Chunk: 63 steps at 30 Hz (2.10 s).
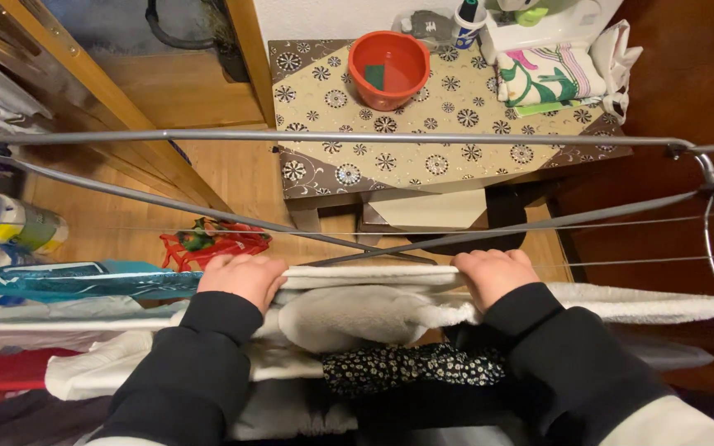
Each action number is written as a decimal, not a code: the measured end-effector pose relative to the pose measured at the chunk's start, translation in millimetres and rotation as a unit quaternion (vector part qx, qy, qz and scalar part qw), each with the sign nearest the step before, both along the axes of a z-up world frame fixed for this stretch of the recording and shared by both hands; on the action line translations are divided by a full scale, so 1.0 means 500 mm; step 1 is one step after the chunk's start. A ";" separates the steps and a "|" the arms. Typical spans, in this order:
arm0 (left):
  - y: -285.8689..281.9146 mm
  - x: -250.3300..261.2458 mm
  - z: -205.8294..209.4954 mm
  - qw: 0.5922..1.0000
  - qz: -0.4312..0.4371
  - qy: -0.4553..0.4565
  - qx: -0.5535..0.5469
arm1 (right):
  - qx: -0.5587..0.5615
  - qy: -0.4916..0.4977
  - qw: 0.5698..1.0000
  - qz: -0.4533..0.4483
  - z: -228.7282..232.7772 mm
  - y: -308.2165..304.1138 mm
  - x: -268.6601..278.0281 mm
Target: The person repeatedly takes towels and garments from a laundry basket and hangs them on a metal drying rack. The person handles white towels, a black garment, and a green garment, unfolding and draping each item over the rack bars.
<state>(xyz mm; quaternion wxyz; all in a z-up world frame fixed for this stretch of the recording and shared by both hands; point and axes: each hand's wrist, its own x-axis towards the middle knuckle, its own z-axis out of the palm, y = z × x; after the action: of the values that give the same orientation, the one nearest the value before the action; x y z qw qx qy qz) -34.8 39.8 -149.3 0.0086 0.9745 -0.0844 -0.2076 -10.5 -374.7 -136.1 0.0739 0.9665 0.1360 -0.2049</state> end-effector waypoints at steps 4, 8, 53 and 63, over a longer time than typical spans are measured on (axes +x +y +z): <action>0.000 -0.006 -0.012 1.000 0.007 -0.012 0.014 | -0.001 -0.015 1.000 -0.019 0.000 -0.008 -0.004; -0.009 -0.020 -0.026 0.999 0.027 -0.031 0.006 | -0.012 -0.027 0.999 -0.024 0.014 -0.002 -0.013; -0.514 -0.643 0.280 0.859 -0.189 0.064 -0.472 | 0.417 -0.325 0.669 -0.522 0.215 -0.090 -1.012; -0.779 -0.834 0.213 0.799 -0.370 0.143 -0.453 | 0.321 -0.359 0.607 -0.633 0.123 -0.243 -1.376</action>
<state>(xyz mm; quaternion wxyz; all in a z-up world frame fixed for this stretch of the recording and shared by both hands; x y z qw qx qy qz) -451.6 -349.9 -42.7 0.3836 0.7136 -0.5204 -0.2697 -698.6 -496.2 -74.6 -0.3460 0.7696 -0.4896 0.2196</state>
